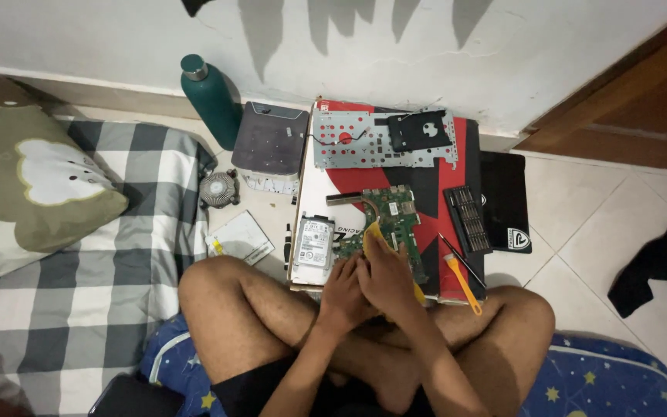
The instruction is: The person cleans a computer motherboard by wiping its surfaces with a yellow cloth held in one hand, occasionally flipping the motherboard with both hands to access different sides.
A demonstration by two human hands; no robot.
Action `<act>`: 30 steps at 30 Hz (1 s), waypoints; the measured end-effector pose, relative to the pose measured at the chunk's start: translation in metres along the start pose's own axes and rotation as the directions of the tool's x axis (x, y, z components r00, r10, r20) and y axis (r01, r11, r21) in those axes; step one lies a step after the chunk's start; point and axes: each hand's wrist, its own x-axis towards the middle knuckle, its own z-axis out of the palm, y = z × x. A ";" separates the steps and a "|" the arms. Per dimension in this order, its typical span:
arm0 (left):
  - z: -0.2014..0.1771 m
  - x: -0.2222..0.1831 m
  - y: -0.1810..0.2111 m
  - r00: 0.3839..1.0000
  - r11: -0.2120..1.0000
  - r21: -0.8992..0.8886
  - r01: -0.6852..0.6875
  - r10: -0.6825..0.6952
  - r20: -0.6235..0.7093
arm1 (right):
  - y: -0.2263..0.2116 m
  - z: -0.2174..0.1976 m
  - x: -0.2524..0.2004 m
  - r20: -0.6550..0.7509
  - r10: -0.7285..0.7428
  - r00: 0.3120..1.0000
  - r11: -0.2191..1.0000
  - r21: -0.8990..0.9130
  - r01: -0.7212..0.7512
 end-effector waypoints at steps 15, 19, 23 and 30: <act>-0.021 0.011 0.006 0.989 0.997 0.033 -0.072 0.075 -0.128 | -0.014 0.001 -0.007 0.106 0.007 0.994 0.989 -0.147 0.008; 0.011 -0.005 -0.001 0.994 0.999 -0.014 -0.034 0.032 -0.106 | -0.014 -0.017 0.007 0.104 0.048 0.993 0.999 0.000 -0.048; -0.008 0.004 0.003 0.999 0.999 0.032 -0.029 0.031 -0.039 | -0.009 -0.018 0.017 0.081 0.077 0.994 0.997 0.006 -0.077; -0.012 0.008 0.002 0.984 0.998 -0.032 -0.059 0.053 -0.170 | -0.012 -0.011 -0.009 0.163 0.064 0.985 0.990 -0.133 -0.043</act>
